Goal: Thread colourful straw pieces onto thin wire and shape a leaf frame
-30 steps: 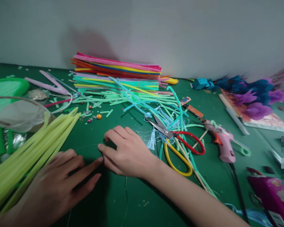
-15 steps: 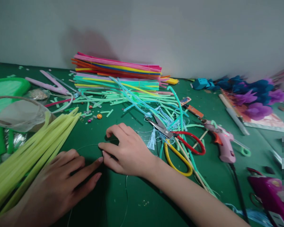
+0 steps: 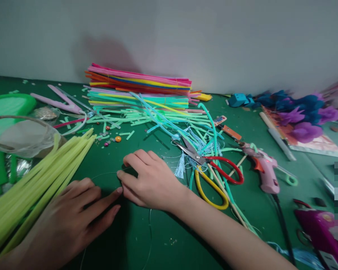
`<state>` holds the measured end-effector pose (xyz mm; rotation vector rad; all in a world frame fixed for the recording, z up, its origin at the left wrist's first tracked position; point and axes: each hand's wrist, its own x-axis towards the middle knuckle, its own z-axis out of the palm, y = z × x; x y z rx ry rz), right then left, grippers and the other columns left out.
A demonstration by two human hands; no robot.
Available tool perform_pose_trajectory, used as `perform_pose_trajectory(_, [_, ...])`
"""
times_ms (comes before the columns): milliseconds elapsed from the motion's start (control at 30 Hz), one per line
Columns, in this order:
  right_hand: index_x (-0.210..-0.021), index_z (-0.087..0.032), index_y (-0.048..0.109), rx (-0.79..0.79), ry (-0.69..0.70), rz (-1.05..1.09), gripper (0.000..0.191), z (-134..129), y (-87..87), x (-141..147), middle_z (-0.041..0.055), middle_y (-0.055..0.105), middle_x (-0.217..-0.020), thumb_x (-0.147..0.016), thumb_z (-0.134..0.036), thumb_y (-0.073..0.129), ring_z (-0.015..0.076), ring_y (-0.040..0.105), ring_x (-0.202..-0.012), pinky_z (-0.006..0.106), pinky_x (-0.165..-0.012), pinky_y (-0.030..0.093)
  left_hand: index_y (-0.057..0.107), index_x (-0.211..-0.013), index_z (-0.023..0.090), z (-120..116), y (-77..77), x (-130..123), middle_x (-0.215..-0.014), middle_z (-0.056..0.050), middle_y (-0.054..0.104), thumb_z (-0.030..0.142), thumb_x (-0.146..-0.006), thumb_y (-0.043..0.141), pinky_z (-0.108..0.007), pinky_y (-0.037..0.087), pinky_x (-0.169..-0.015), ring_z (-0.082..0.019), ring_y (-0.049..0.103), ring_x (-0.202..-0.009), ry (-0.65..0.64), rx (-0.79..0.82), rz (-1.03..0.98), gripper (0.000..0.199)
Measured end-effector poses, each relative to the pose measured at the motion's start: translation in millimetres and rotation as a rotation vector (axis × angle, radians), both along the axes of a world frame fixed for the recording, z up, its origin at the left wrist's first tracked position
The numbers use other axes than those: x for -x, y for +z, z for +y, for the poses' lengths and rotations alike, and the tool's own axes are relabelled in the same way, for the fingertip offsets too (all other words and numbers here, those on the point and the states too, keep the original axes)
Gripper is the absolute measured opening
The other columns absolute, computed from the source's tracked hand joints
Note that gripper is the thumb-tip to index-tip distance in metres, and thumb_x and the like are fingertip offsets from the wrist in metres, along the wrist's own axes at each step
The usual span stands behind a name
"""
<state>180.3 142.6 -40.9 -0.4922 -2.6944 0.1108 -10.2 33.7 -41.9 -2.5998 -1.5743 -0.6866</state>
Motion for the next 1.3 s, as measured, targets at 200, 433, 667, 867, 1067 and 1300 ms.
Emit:
perform_pose_trajectory(200, [-0.108,-0.017,0.069,-0.014,0.008,-0.007,0.028,-0.8,0.6,1.1,0.0124,0.062,-0.106,-0.096,-0.032,0.049,0.0256,0.049,-0.097,0.038,-0.075,0.039,0.072,-0.109,0.015,0.4,-0.7,0.1,-0.07,-0.005,0.06,0.026,-0.095,0.056,-0.038,0.04,-0.068,-0.024,0.051,-0.075,-0.002,0.005,-0.004,0.023])
perform_pose_trajectory(433, [-0.111,-0.017,0.071,0.008,0.004,0.025,0.03,-0.3,-1.9,0.3,0.0118,0.062,-0.105,-0.096,-0.031,0.049,0.0256,0.05,-0.096,0.038,-0.075,0.04,0.072,-0.108,0.013,0.7,-0.1,0.7,-0.071,-0.006,0.06,0.026,-0.094,0.058,-0.039,0.04,-0.068,-0.025,0.05,-0.075,-0.016,0.013,-0.026,0.023])
perform_pose_trajectory(667, [-0.109,-0.018,0.074,0.167,-0.023,0.125,0.028,-0.1,-5.9,0.4,0.0121,0.061,-0.103,-0.094,-0.029,0.053,0.0243,0.052,-0.096,0.04,-0.08,0.044,0.072,-0.108,0.014,0.9,-0.9,0.6,-0.071,-0.006,0.059,0.023,-0.095,0.057,-0.04,0.04,-0.068,-0.025,0.05,-0.074,-0.003,0.042,-0.026,0.023])
perform_pose_trajectory(867, [-0.11,-0.017,0.073,0.089,-0.012,0.119,0.028,-0.8,-6.1,1.1,0.012,0.062,-0.104,-0.094,-0.03,0.053,0.0246,0.051,-0.096,0.04,-0.08,0.043,0.073,-0.108,0.013,1.6,-1.8,1.5,-0.071,-0.006,0.059,0.024,-0.095,0.057,-0.039,0.04,-0.068,-0.024,0.05,-0.075,-0.015,0.031,-0.042,0.023])
perform_pose_trajectory(1067, [-0.108,-0.016,0.071,-0.038,0.002,0.066,0.028,-0.5,-4.6,1.5,0.0113,0.063,-0.102,-0.094,-0.031,0.053,0.0256,0.051,-0.095,0.038,-0.075,0.041,0.073,-0.107,0.011,2.0,-2.3,0.8,-0.07,-0.006,0.059,0.023,-0.094,0.058,-0.039,0.04,-0.069,-0.024,0.05,-0.075,-0.024,0.018,-0.05,0.023])
perform_pose_trajectory(1300, [-0.106,-0.015,0.07,-0.09,0.0,0.043,0.026,-2.9,-2.7,2.3,0.0097,0.065,-0.101,-0.096,-0.03,0.051,0.0246,0.051,-0.094,0.037,-0.072,0.038,0.073,-0.106,0.011,2.0,-2.4,0.9,-0.069,-0.006,0.057,0.022,-0.094,0.058,-0.039,0.039,-0.067,-0.024,0.048,-0.073,-0.034,0.012,-0.034,0.022])
